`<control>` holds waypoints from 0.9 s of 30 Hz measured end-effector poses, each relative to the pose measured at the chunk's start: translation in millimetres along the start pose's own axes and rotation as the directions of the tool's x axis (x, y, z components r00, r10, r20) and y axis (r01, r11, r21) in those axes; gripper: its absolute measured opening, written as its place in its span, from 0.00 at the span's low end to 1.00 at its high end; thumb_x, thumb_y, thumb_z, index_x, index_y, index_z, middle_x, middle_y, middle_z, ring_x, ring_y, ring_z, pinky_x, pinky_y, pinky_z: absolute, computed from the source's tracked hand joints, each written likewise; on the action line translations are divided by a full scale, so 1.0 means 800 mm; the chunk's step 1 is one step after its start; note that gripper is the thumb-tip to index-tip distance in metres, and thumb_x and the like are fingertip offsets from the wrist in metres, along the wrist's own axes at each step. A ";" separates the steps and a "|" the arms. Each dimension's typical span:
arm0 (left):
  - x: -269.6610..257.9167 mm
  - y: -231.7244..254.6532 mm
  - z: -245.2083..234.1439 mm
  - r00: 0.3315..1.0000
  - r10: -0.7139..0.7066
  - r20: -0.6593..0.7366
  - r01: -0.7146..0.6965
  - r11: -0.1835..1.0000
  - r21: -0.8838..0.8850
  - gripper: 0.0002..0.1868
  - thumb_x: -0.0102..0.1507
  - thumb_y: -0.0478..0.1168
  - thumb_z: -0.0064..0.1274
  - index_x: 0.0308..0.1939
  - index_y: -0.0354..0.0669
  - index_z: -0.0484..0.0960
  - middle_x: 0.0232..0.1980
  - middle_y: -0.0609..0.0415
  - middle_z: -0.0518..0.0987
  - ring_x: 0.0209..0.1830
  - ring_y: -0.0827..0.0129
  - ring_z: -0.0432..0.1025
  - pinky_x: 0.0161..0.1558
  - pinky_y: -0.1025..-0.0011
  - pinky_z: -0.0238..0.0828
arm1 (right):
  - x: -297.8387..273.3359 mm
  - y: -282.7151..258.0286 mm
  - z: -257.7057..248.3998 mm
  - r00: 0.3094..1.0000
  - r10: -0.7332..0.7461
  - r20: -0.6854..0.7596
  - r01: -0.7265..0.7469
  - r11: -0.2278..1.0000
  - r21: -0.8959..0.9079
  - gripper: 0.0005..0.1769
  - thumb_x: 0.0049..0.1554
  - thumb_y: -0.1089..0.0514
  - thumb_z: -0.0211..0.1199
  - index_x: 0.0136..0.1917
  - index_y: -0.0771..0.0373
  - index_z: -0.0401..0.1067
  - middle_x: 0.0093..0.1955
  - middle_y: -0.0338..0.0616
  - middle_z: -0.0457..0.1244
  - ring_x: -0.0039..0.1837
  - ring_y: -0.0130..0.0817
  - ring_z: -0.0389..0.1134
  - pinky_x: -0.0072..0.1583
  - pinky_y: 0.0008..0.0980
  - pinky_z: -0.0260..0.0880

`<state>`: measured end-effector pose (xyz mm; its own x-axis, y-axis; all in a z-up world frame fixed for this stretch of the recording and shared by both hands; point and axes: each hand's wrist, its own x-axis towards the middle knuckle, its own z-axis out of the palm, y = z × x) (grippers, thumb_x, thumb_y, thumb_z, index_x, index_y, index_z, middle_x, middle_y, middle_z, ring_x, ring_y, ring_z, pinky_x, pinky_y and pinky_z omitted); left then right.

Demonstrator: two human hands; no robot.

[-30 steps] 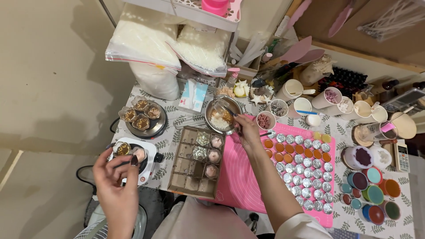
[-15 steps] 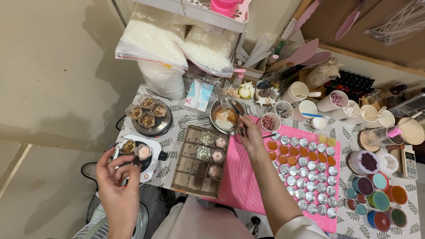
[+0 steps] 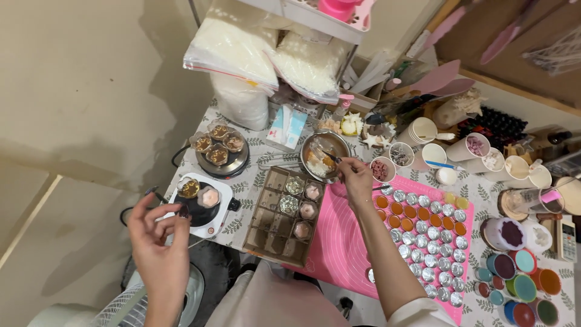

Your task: The recorder prepares tealight candle containers by placing wicks and small decorations into tins on a workbench.

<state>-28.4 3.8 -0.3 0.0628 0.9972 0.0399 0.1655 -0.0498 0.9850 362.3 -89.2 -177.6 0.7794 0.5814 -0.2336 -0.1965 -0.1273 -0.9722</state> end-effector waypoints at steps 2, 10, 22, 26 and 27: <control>0.001 -0.005 -0.004 1.000 0.003 -0.010 -0.003 1.000 -0.003 0.33 0.65 0.26 0.51 0.73 0.34 0.59 0.56 0.47 0.76 0.43 0.75 0.72 0.48 0.76 0.70 | -0.010 -0.011 0.003 0.998 -0.065 0.026 0.068 0.991 -0.114 0.08 0.58 0.63 0.64 0.50 0.68 0.79 0.35 0.35 0.67 0.35 0.20 0.63 0.38 0.22 0.61; 0.001 -0.010 -0.010 1.000 -0.005 -0.031 0.005 1.000 0.017 0.33 0.64 0.26 0.52 0.73 0.35 0.58 0.56 0.48 0.76 0.44 0.75 0.73 0.50 0.76 0.71 | -0.046 -0.040 0.026 0.953 -0.256 0.160 0.301 0.776 -0.555 0.09 0.60 0.60 0.63 0.51 0.67 0.78 0.36 0.37 0.70 0.38 0.18 0.69 0.42 0.23 0.67; 0.000 -0.011 -0.023 0.999 -0.028 -0.037 0.028 1.000 -0.012 0.33 0.65 0.26 0.51 0.73 0.37 0.59 0.56 0.48 0.76 0.44 0.76 0.72 0.49 0.77 0.71 | -0.120 -0.055 0.062 0.811 -0.395 0.431 0.583 0.605 -0.543 0.08 0.57 0.61 0.64 0.50 0.66 0.78 0.46 0.50 0.72 0.43 0.35 0.74 0.45 0.33 0.73; 0.000 -0.008 -0.023 0.999 -0.030 -0.014 0.029 0.999 -0.024 0.33 0.65 0.26 0.51 0.73 0.36 0.59 0.56 0.49 0.76 0.45 0.76 0.72 0.49 0.76 0.71 | -0.107 -0.045 0.086 0.638 -0.314 0.704 0.768 0.337 -0.545 0.03 0.55 0.65 0.63 0.43 0.68 0.74 0.43 0.53 0.68 0.50 0.51 0.70 0.52 0.43 0.71; 0.000 -0.007 -0.022 1.000 -0.026 -0.012 0.026 0.999 -0.024 0.33 0.65 0.26 0.51 0.73 0.36 0.59 0.56 0.49 0.76 0.45 0.75 0.73 0.50 0.76 0.71 | -0.102 -0.043 0.093 0.581 -0.229 0.781 0.813 0.223 -0.538 0.02 0.54 0.66 0.63 0.40 0.68 0.72 0.41 0.52 0.67 0.51 0.51 0.70 0.53 0.45 0.70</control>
<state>-47.0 5.4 -2.4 0.0464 0.9988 0.0159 0.1433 -0.0224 0.9894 261.4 -72.3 -124.0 0.0326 0.9946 0.0984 0.9097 0.0113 -0.4152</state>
